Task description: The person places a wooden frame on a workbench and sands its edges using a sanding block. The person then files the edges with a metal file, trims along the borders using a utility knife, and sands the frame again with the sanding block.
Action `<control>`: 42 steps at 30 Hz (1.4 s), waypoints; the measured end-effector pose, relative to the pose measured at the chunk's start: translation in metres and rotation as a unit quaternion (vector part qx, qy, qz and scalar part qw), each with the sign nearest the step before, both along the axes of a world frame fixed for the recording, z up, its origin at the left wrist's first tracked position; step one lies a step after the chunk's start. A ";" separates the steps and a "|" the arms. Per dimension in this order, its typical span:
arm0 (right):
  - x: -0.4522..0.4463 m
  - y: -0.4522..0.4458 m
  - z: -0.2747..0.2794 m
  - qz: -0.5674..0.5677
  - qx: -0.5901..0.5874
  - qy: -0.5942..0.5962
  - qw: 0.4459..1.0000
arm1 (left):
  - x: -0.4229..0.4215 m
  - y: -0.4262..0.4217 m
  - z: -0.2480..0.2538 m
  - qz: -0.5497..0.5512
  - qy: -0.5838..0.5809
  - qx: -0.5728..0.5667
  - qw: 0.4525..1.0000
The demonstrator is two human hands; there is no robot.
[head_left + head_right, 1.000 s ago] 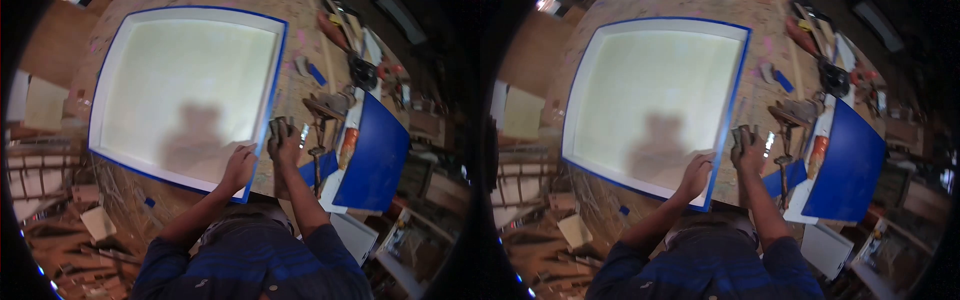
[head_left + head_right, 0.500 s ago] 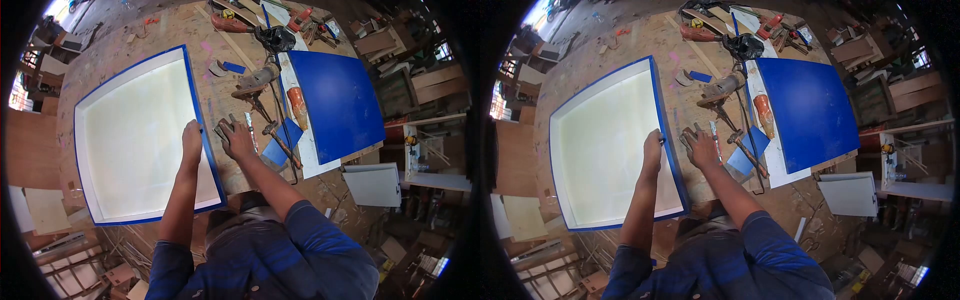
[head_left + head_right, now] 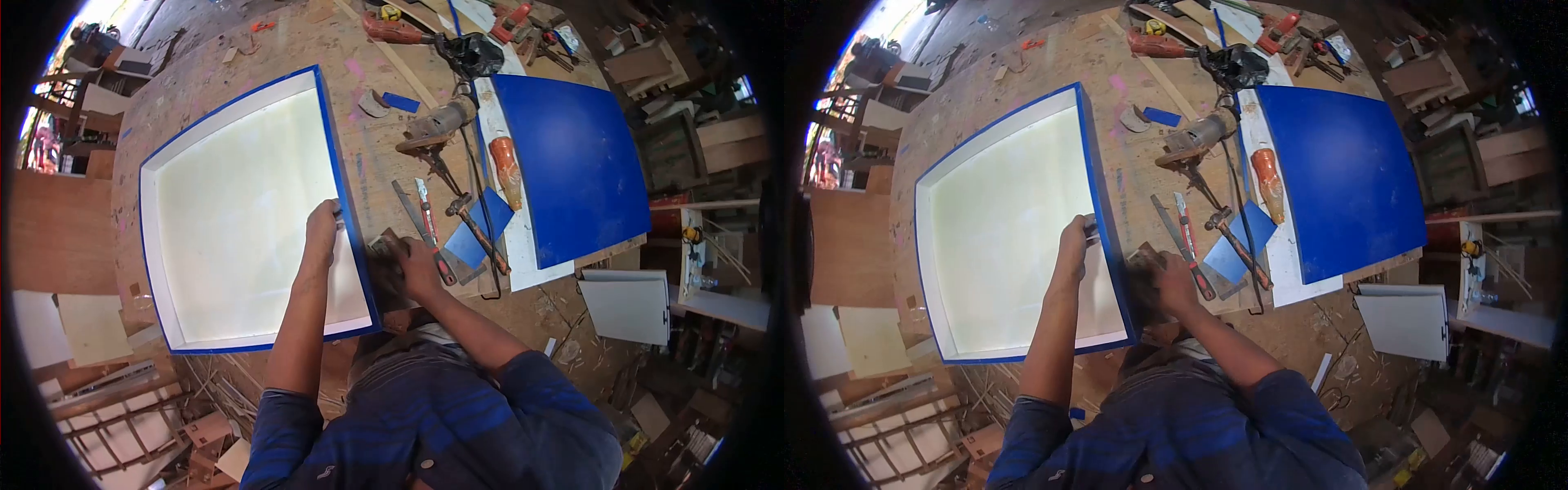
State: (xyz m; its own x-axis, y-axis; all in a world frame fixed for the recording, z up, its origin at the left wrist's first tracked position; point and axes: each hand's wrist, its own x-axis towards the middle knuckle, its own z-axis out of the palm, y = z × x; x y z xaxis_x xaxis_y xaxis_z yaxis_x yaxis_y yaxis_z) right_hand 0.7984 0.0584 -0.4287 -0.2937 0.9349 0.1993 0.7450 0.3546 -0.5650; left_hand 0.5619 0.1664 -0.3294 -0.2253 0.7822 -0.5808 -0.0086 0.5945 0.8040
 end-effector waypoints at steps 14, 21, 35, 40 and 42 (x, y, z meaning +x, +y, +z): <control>0.087 0.030 0.018 -0.098 -0.280 0.059 0.953 | 0.006 -0.067 -0.026 -0.061 0.116 0.093 0.987; 0.089 0.097 0.133 -0.040 -0.270 -0.007 0.962 | 0.013 -0.165 0.005 -0.039 0.015 0.030 0.999; -0.158 0.168 0.300 0.451 -0.044 -0.526 0.720 | -0.013 -0.173 -0.021 -0.206 -0.079 0.225 0.949; -0.178 0.186 0.256 0.464 -0.034 -0.530 0.709 | -0.009 -0.150 -0.047 -0.175 -0.131 0.188 0.958; -0.185 0.200 0.245 0.468 -0.042 -0.535 0.702 | -0.019 -0.137 -0.052 -0.169 -0.175 0.163 0.956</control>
